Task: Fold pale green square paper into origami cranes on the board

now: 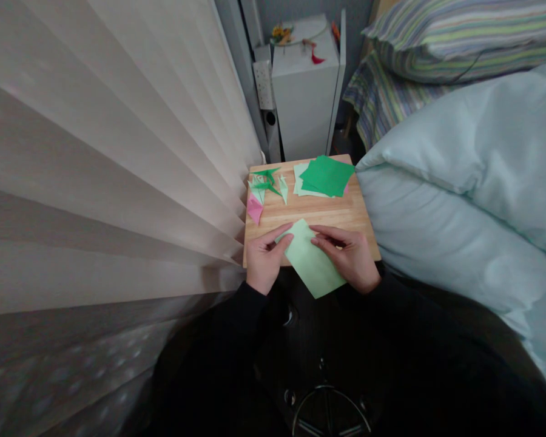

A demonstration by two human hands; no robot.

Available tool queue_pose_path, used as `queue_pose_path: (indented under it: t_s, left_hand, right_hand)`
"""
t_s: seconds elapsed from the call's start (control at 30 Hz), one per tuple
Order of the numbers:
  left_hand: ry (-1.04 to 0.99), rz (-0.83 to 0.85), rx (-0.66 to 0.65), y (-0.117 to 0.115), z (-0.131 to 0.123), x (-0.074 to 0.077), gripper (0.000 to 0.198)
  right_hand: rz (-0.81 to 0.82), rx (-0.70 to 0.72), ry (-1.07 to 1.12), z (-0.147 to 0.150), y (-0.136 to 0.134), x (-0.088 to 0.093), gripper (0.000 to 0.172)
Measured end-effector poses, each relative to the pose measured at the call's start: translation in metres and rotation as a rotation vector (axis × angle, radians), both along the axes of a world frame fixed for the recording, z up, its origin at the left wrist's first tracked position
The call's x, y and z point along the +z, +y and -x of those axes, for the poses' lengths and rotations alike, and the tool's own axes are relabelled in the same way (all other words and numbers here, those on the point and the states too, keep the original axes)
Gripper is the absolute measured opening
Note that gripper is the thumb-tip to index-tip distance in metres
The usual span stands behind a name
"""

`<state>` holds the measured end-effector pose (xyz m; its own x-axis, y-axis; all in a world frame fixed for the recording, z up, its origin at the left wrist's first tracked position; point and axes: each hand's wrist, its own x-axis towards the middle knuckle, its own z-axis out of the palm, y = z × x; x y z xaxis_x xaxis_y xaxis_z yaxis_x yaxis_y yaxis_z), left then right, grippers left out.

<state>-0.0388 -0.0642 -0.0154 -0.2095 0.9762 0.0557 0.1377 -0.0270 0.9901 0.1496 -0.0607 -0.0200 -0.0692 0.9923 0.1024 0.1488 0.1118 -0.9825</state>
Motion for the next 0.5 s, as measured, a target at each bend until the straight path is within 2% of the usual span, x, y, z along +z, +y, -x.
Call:
queue_pose_path:
  t_s: [0.3, 0.5]
  left_hand:
    - [-0.087, -0.082, 0.236, 0.013, 0.015, -0.023, 0.036]
    - [-0.164, -0.107, 0.281, 0.018, 0.016, -0.025, 0.037]
  right_hand:
    - [0.041, 0.06, -0.023, 0.0, 0.0, 0.001, 0.034]
    - [0.013, -0.024, -0.01, -0.001, 0.001, 0.001, 0.019]
